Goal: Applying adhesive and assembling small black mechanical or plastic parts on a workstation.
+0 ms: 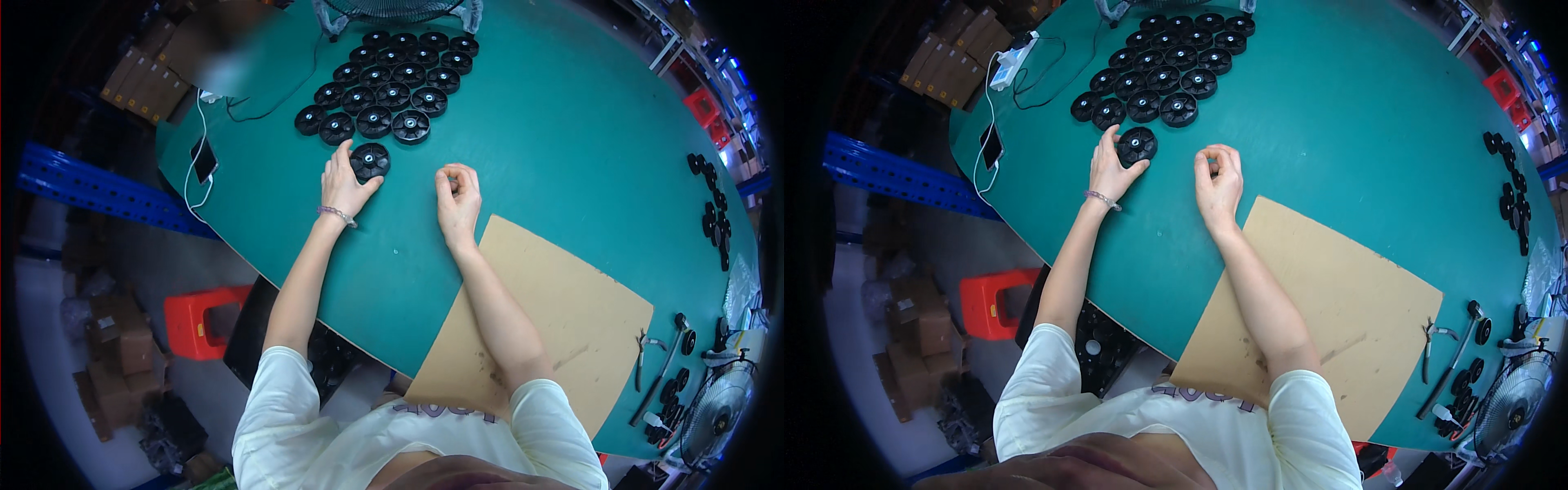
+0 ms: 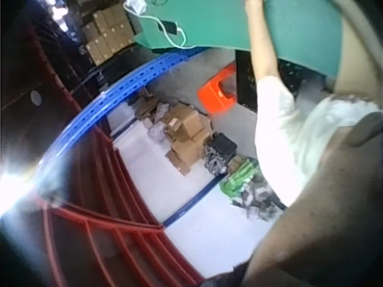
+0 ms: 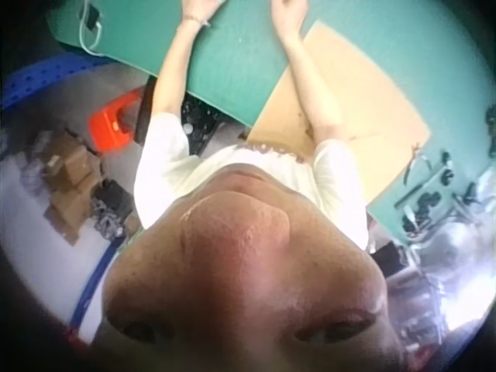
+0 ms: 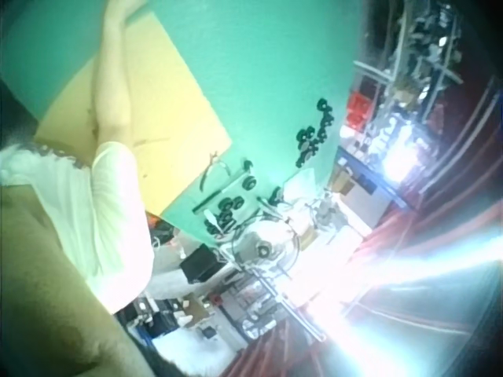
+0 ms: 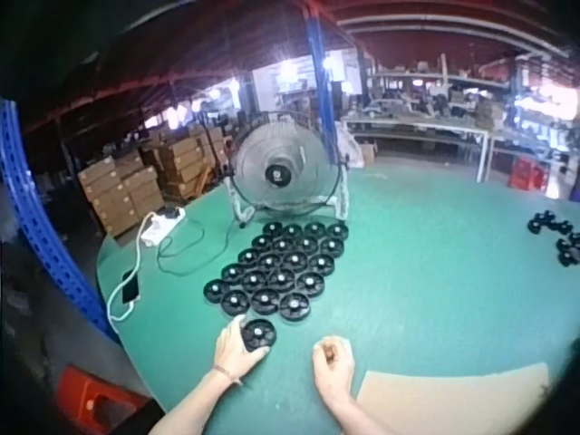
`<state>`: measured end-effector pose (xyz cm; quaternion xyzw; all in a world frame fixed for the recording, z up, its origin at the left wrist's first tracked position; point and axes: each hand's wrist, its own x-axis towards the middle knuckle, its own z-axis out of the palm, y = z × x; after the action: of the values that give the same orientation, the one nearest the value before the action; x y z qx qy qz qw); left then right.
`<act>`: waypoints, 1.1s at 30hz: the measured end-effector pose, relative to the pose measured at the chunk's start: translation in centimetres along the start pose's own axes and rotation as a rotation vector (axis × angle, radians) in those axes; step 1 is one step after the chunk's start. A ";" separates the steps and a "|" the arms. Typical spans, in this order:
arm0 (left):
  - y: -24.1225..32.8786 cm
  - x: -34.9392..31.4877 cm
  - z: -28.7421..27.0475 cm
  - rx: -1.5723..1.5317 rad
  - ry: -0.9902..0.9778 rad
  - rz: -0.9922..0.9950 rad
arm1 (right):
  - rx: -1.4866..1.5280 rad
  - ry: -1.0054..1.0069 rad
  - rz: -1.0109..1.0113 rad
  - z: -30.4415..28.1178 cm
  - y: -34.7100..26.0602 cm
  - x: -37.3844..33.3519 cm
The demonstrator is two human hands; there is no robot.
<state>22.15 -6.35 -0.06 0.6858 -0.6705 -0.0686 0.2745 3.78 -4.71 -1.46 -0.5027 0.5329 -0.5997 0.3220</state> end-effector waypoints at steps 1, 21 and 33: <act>-0.1 0.0 0.1 -0.004 0.015 -0.020 | -0.003 -0.005 -0.002 0.2 -0.1 -0.1; 0.2 -5.0 2.6 -0.423 0.241 0.023 | -0.133 -0.004 -0.019 1.0 0.2 -0.6; -1.4 -4.6 4.4 -0.523 0.269 0.019 | 0.215 -0.469 0.479 -13.1 -3.6 -7.5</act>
<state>20.92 -3.28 -5.67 0.5886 -0.5939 -0.1449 0.5289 -5.90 7.12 1.02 -0.4507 0.4809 -0.4282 0.6183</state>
